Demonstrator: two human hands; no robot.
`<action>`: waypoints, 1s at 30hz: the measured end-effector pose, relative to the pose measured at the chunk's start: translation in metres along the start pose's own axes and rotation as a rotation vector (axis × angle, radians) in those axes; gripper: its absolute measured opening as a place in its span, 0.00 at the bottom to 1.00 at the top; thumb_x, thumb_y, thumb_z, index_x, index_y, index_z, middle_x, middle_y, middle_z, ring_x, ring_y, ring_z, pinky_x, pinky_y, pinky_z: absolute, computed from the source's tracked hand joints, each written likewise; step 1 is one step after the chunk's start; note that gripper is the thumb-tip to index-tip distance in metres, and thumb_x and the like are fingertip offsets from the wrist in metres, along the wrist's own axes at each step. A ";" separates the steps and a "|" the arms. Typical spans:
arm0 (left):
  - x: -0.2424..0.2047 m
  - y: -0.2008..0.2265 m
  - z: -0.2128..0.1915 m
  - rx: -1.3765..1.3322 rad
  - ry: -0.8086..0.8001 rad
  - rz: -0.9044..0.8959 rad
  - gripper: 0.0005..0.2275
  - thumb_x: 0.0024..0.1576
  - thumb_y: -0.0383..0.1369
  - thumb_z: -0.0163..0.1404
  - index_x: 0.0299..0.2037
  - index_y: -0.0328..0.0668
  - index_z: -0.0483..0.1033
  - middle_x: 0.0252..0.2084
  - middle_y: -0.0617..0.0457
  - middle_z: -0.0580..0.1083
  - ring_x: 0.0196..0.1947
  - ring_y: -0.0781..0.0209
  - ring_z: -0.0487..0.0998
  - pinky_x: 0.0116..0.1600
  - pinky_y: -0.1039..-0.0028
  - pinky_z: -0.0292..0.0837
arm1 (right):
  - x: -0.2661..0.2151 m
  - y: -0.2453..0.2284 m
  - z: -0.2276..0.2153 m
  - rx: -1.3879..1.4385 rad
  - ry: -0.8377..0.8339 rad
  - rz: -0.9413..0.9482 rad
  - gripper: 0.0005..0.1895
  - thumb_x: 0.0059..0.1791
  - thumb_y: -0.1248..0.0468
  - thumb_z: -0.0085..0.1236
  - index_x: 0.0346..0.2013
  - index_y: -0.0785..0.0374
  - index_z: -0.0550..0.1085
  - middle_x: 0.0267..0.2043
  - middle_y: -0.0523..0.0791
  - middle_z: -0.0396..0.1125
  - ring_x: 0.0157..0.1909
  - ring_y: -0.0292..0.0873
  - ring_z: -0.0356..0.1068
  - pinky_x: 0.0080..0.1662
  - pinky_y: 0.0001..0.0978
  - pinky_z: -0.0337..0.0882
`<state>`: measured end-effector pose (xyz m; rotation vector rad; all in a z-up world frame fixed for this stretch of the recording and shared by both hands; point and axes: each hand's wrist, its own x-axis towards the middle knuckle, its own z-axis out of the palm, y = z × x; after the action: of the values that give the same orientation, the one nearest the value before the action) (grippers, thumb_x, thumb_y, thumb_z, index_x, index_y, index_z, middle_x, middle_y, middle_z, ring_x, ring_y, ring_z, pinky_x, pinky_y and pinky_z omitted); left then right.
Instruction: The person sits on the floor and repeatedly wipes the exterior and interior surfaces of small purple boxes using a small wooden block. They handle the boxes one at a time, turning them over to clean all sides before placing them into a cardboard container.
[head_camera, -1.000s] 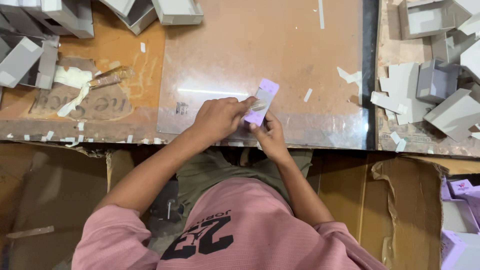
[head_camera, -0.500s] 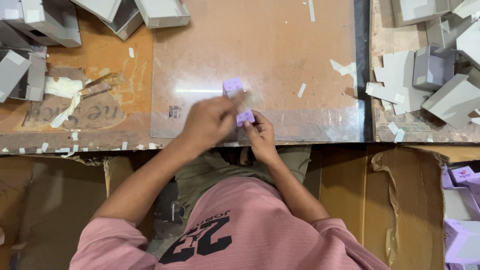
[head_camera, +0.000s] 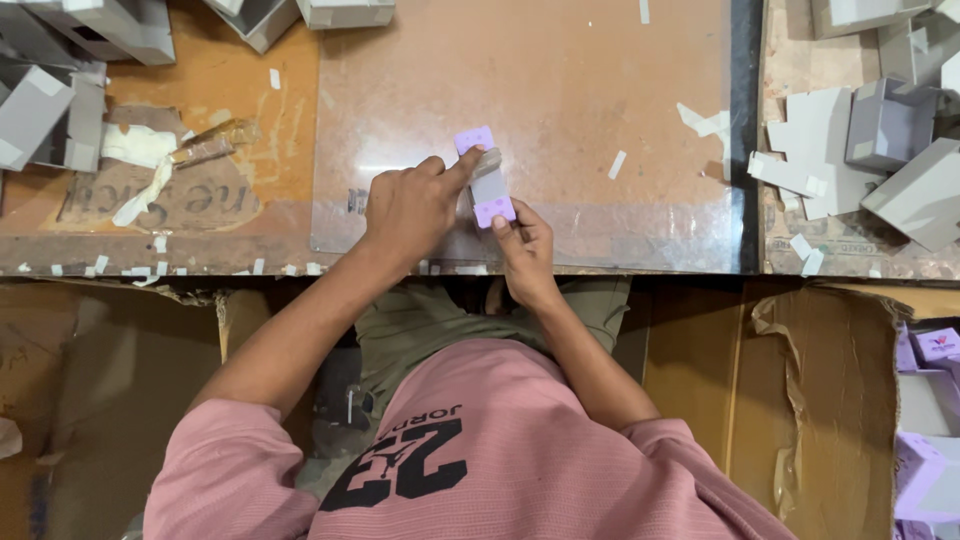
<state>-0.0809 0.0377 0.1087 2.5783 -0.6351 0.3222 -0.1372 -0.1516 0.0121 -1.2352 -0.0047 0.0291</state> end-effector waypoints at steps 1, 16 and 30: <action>-0.001 -0.002 -0.002 -0.018 0.028 -0.001 0.20 0.58 0.32 0.53 0.62 0.56 0.77 0.26 0.50 0.74 0.21 0.52 0.77 0.26 0.62 0.70 | -0.002 -0.002 0.001 0.026 0.006 0.010 0.19 0.57 0.61 0.56 0.59 0.70 0.71 0.47 0.42 0.72 0.47 0.33 0.68 0.52 0.27 0.68; 0.032 -0.028 -0.006 0.013 -0.076 -0.040 0.18 0.58 0.36 0.51 0.60 0.56 0.77 0.27 0.50 0.76 0.24 0.48 0.78 0.27 0.59 0.71 | 0.002 -0.014 -0.001 -0.115 -0.022 0.009 0.22 0.57 0.59 0.53 0.61 0.71 0.69 0.52 0.43 0.72 0.53 0.34 0.68 0.57 0.28 0.66; 0.006 -0.010 -0.035 -0.361 -0.052 -0.137 0.16 0.60 0.32 0.50 0.58 0.57 0.79 0.32 0.50 0.79 0.28 0.53 0.80 0.35 0.62 0.74 | 0.005 -0.019 -0.010 -0.073 -0.254 0.061 0.19 0.55 0.65 0.54 0.60 0.66 0.66 0.53 0.44 0.69 0.55 0.36 0.67 0.59 0.30 0.66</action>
<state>-0.0744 0.0608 0.1374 2.2734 -0.4802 0.0853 -0.1321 -0.1670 0.0272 -1.2973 -0.1902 0.2403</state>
